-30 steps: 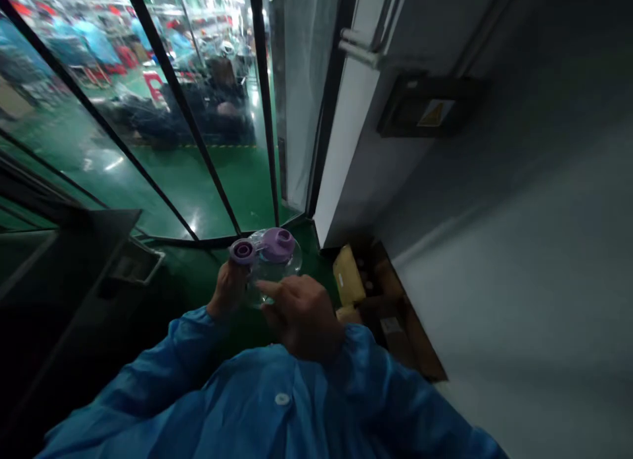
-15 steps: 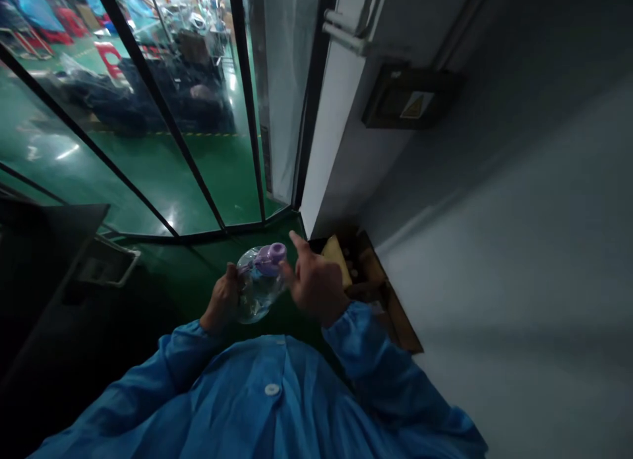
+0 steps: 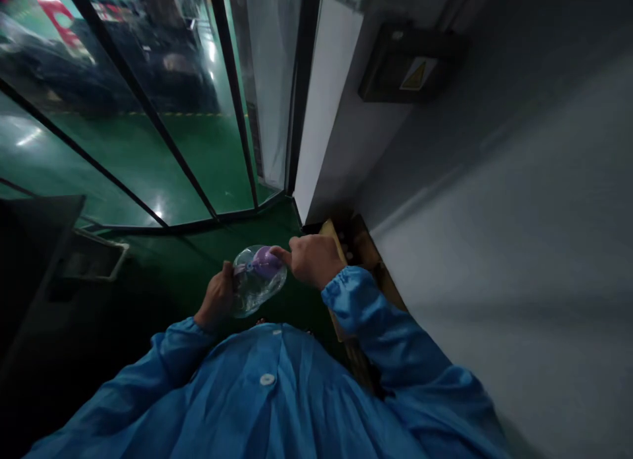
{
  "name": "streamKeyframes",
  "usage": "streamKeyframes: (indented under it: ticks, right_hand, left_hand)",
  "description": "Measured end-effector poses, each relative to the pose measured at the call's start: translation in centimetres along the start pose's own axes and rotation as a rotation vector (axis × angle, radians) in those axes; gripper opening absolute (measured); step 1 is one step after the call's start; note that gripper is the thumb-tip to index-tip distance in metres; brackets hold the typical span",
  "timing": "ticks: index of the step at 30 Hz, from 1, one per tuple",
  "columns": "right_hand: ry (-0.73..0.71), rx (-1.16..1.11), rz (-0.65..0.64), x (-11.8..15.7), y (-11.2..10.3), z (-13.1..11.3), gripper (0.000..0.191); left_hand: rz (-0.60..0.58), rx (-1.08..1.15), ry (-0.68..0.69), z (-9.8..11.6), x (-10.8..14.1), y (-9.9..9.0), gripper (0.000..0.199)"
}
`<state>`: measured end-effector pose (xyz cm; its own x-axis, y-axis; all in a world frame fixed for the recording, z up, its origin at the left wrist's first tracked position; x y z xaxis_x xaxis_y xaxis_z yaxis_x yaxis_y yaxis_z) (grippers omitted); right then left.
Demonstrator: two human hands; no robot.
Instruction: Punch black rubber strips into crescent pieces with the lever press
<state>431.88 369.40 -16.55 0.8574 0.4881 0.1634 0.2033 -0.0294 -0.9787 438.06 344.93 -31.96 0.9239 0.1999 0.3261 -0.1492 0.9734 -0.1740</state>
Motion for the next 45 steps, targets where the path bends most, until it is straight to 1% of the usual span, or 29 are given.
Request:
streamKeyframes:
  ticks: [1, 3, 4, 5, 7, 9, 10, 12, 14, 15, 16, 17, 18, 20, 22, 23, 25, 27, 28, 29, 31, 33, 34, 36, 38, 39, 41, 43, 45]
  right_hand:
    - [-0.066, -0.028, 0.031, 0.1, 0.0, 0.2, 0.068]
    - [-0.26, -0.099, 0.098, 0.1, 0.0, 0.2, 0.067]
    - [-0.331, -0.111, 0.095, 0.0, 0.1, 0.0, 0.065]
    - [-0.356, -0.102, 0.063, -0.1, 0.3, -0.2, 0.06]
    - [-0.268, -0.045, -0.022, -0.5, 0.4, -0.6, 0.045]
    - [-0.111, -0.001, -0.057, -0.7, 0.4, -0.7, 0.053]
    - [-0.071, -0.005, -0.046, -0.7, 0.3, -0.7, 0.059]
    - [-0.121, -0.045, -0.01, -0.5, 0.4, -0.5, 0.062]
    - [-0.277, -0.073, -0.003, -0.3, 0.9, -0.5, 0.064]
    - [-0.343, -0.067, -0.017, -0.2, 1.2, -0.7, 0.061]
    - [-0.365, -0.048, -0.045, -0.3, 1.6, -0.8, 0.054]
    - [-0.342, -0.024, -0.08, -0.4, 1.9, -1.0, 0.045]
    - [-0.29, -0.003, -0.115, -0.5, 2.2, -1.2, 0.043]
    - [-0.16, 0.014, -0.154, -0.6, 2.5, -1.3, 0.052]
    - [-0.109, -0.01, -0.12, -0.4, 2.4, -1.3, 0.057]
    - [-0.137, -0.03, -0.086, -0.2, 2.3, -1.2, 0.058]
    - [-0.267, -0.045, -0.043, 0.2, 2.3, -1.0, 0.059]
    - [-0.381, -0.013, -0.081, 0.3, 2.7, -1.2, 0.055]
    - [-0.372, 0.01, -0.124, 0.2, 3.0, -1.3, 0.051]
    - [-0.313, 0.028, -0.168, 0.0, 3.2, -1.5, 0.048]
    - [-0.139, 0.036, -0.242, -0.4, 3.7, -1.8, 0.055]
    - [-0.049, 0.019, -0.247, -0.6, 3.9, -2.0, 0.065]
    - [-0.068, 0.005, -0.223, -0.6, 3.9, -2.0, 0.066]
    - [-0.177, -0.018, -0.172, -0.6, 4.0, -2.0, 0.065]
    - [-0.263, -0.037, -0.19, -0.7, 4.4, -2.0, 0.059]
    - [-0.258, -0.05, -0.226, -0.8, 4.7, -2.0, 0.054]
    - [-0.152, -0.075, -0.292, -1.3, 5.5, -2.1, 0.049]
    - [-0.031, -0.089, -0.318, -1.8, 6.1, -2.2, 0.057]
    - [0.022, -0.086, -0.321, -2.1, 6.4, -2.2, 0.064]
  left_hand:
    - [0.006, 0.008, -0.015, -0.1, 0.0, -0.1, 0.081]
    - [-0.009, 0.024, -0.041, -0.3, -0.2, -0.2, 0.081]
    - [-0.02, 0.028, -0.046, -0.3, -0.3, -0.3, 0.081]
    - [-0.03, 0.025, -0.043, -0.5, -0.4, -0.3, 0.081]
    - [-0.043, -0.003, -0.016, -0.7, -0.6, -0.4, 0.08]
    - [-0.047, -0.028, -0.001, -1.1, -0.8, -0.6, 0.08]
    - [-0.052, -0.036, -0.004, -1.3, -1.0, -0.7, 0.079]
    - [-0.056, -0.039, -0.023, -1.6, -1.3, -1.0, 0.078]
    - [-0.071, -0.046, -0.033, -1.7, -1.6, -1.2, 0.076]
    - [-0.083, -0.053, -0.031, -1.7, -1.7, -1.3, 0.076]
    - [-0.097, -0.063, -0.026, -1.7, -1.8, -1.3, 0.076]
    - [-0.11, -0.075, -0.018, -1.8, -1.9, -1.3, 0.077]
    - [-0.12, -0.09, -0.008, -1.8, -2.0, -1.3, 0.077]
    - [-0.137, -0.121, 0.012, -1.9, -2.2, -1.3, 0.077]
    - [-0.148, -0.13, 0.021, -1.9, -2.5, -1.4, 0.076]
    - [-0.153, -0.123, 0.017, -1.9, -2.7, -1.5, 0.076]
    - [-0.164, -0.107, 0.003, -1.8, -3.0, -1.7, 0.077]
    - [-0.174, -0.118, -0.006, -1.8, -3.3, -1.9, 0.078]
    - [-0.179, -0.139, -0.002, -1.8, -3.4, -2.0, 0.079]
    - [-0.181, -0.168, 0.007, -1.8, -3.5, -2.1, 0.08]
    - [-0.179, -0.222, 0.033, -1.9, -3.7, -2.3, 0.08]
    - [-0.173, -0.246, 0.055, -2.1, -3.8, -2.6, 0.079]
    - [-0.17, -0.243, 0.055, -2.2, -3.9, -2.8, 0.08]
    - [-0.176, -0.226, 0.034, -2.5, -4.0, -3.1, 0.079]
    - [-0.182, -0.215, 0.02, -2.8, -4.1, -3.4, 0.078]
    - [-0.181, -0.217, 0.028, -2.9, -4.1, -3.5, 0.078]
    - [-0.176, -0.236, 0.069, -3.2, -4.2, -3.6, 0.076]
    - [-0.171, -0.264, 0.113, -3.4, -4.3, -3.7, 0.073]
    - [-0.174, -0.285, 0.128, -3.6, -4.5, -3.7, 0.071]
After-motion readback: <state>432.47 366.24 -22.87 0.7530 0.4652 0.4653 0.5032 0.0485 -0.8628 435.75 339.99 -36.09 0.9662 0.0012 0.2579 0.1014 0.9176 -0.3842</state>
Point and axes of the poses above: each hand's wrist, its own x-axis away from the middle knuckle, its own y-axis out of the palm, z = x × y, the point moved 1 cm from there along -x, towards the middle knuckle, and after that the axes turned 8 degrees about -y, right-handed, at the moved point
